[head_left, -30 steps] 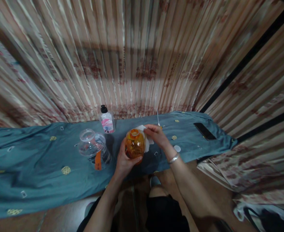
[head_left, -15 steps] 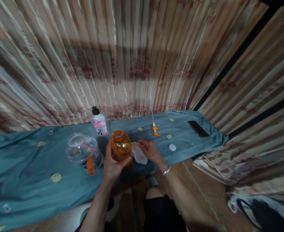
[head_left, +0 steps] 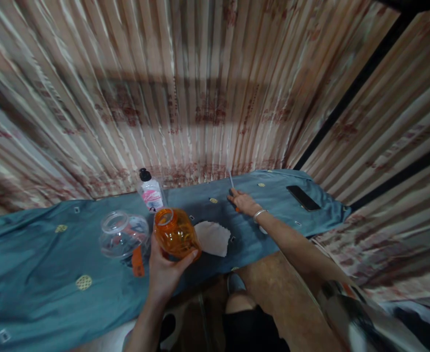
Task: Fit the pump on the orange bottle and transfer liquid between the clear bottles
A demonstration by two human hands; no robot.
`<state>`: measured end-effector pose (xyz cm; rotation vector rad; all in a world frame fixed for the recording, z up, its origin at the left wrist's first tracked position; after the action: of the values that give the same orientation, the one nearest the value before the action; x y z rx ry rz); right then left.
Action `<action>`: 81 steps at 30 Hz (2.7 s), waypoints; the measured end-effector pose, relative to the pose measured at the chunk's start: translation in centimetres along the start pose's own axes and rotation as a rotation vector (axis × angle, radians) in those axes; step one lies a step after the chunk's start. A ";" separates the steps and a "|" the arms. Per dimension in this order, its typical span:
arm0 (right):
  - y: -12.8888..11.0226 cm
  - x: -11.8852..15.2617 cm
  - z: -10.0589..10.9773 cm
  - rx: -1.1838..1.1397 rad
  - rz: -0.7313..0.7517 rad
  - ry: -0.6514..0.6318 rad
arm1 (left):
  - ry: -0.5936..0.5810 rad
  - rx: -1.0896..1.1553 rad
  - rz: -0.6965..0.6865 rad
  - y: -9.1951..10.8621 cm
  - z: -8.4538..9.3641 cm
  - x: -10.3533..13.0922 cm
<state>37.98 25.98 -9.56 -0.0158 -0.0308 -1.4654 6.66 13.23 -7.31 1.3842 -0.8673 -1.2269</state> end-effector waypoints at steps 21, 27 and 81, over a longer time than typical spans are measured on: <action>5.1 13.5 19.6 -1.255 0.028 0.859 | -0.160 -0.009 -0.084 -2.3 -6.0 0.0; 3.9 17.1 24.8 -1.500 0.077 0.810 | -0.163 -0.014 -0.124 -2.1 -6.2 0.0; -12.7 10.6 15.7 -0.830 0.457 0.148 | -0.172 0.049 -0.140 -2.0 -6.9 0.4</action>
<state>26.26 14.54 6.39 -0.5539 0.6619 -0.9338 13.23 14.85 -9.79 1.4127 -0.9365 -1.4578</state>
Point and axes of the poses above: each hand's wrist, its own x-axis away from the middle knuckle, its own z-axis out of the back of the hand, y = z × x, the point moved 8 cm from there along -x, towards the middle knuckle, and after that the axes turned 1 degree about -z, right-handed, at the moved point
